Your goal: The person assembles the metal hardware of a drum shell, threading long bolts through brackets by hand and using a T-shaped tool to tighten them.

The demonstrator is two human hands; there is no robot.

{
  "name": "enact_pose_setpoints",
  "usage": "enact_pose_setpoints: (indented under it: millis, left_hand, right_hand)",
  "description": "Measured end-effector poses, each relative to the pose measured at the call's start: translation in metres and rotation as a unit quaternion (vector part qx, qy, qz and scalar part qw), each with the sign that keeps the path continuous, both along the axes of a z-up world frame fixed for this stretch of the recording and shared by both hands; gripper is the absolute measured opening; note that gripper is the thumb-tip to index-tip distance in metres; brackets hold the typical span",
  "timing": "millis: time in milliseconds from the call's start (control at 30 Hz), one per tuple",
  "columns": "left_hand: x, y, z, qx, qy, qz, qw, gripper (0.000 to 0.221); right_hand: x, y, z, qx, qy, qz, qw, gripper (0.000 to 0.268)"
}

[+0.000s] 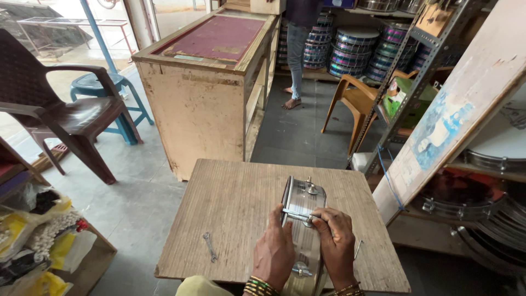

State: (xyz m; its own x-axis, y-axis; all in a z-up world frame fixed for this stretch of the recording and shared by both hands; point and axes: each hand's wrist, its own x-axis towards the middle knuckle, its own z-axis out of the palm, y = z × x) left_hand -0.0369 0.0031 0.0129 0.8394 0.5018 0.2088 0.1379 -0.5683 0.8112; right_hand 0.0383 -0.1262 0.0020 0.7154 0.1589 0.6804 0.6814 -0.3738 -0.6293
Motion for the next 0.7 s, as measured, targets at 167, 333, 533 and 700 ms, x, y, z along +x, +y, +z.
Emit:
enact_pose_setpoints:
  millis: [167,333,533,700]
  left_hand:
    - [0.008,0.022,-0.007,-0.052,-0.015,-0.035,0.998,0.039]
    - [0.037,0.043,-0.011,-0.015,0.028,-0.021,0.999,0.048]
    - [0.057,0.045,-0.040,0.000,0.053,-0.032,0.998,0.043]
    - [0.038,0.019,-0.034,-0.077,0.115,-0.049,0.989,0.056]
  right_hand:
    - [-0.018,0.004,-0.004,-0.015,0.002,-0.004,1.000,0.016]
    - [-0.037,0.012,-0.016,-0.004,0.018,0.043,0.999,0.016]
    - [-0.017,-0.010,-0.018,-0.033,0.012,0.063,0.997,0.017]
    - [0.003,-0.012,0.016,-0.095,0.000,0.033,0.995,0.032]
